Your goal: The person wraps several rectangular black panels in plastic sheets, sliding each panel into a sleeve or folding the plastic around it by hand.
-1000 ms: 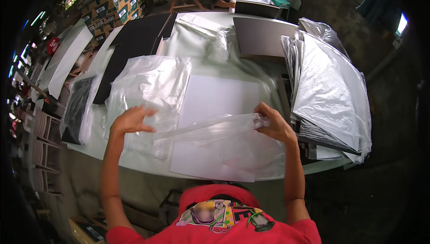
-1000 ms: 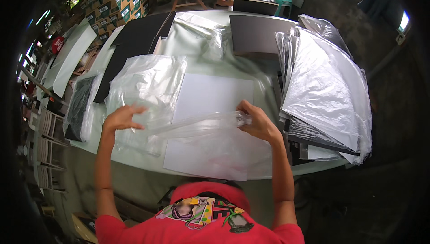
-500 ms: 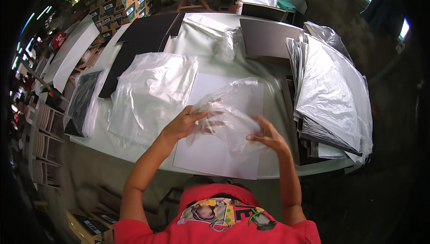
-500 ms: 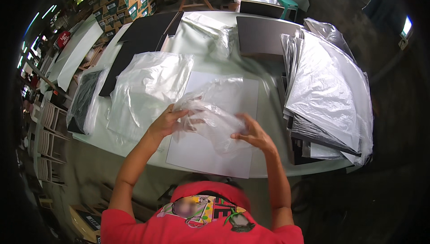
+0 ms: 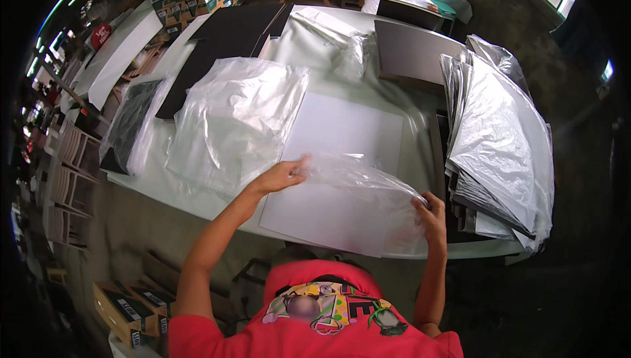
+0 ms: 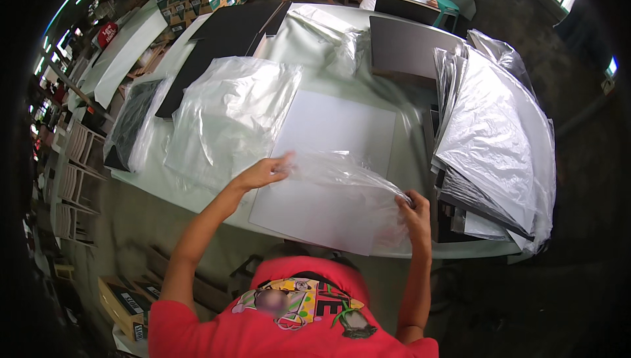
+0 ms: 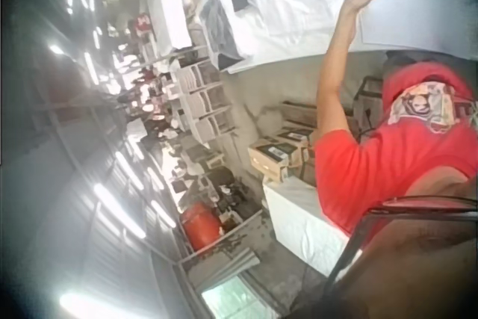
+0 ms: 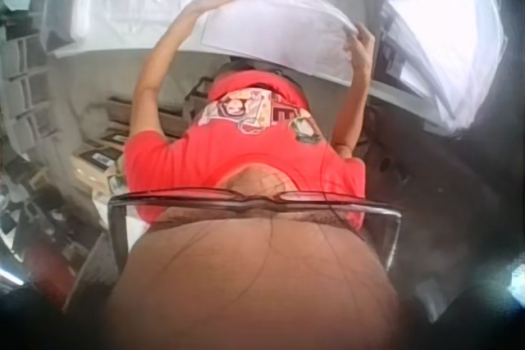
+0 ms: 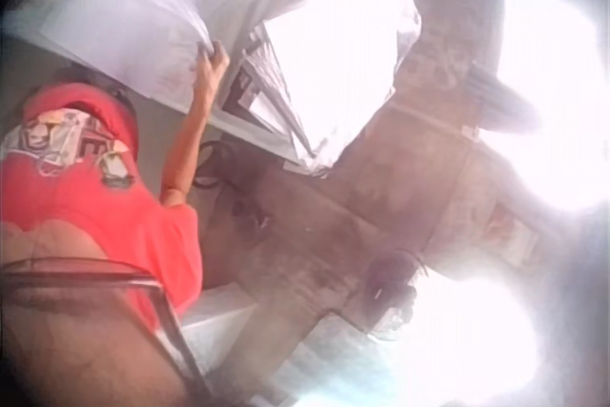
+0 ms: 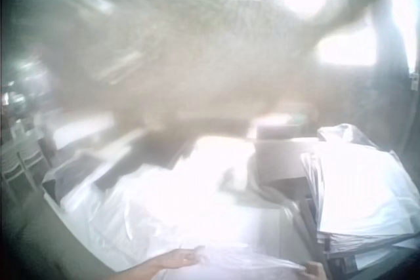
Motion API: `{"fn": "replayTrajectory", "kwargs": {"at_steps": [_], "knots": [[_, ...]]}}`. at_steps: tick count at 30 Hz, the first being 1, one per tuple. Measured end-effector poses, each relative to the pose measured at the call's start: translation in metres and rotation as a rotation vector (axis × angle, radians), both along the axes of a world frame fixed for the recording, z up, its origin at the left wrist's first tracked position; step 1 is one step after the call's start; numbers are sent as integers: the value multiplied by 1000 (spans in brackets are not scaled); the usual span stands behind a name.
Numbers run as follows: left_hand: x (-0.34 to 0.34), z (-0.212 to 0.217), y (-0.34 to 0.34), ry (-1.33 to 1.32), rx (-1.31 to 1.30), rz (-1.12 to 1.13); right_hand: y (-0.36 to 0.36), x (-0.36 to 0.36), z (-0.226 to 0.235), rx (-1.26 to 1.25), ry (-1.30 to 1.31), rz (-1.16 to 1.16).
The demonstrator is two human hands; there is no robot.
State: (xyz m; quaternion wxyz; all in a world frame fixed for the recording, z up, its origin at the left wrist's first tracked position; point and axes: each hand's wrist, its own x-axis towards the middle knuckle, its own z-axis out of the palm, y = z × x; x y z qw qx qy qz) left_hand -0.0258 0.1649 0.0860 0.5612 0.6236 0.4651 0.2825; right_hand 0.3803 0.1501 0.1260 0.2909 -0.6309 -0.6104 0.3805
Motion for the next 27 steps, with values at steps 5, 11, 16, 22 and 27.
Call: {"fn": "replayTrajectory", "kwargs": {"at_steps": [5,11,16,22,27], "knots": [[51,75,19,296,-64,-330,-9,-59,33,586,-585,263],[37,103,61,-847,-163,51,6,-117,46,-144,292,342],[40,47,42,-978,-317,-96,20,-115,46,49,907,-271],[95,50,7,-441,10,-87,30,-100,10,-14,826,-335],[69,57,14,-660,-331,-13,20,-80,11,57,766,-455]]}}
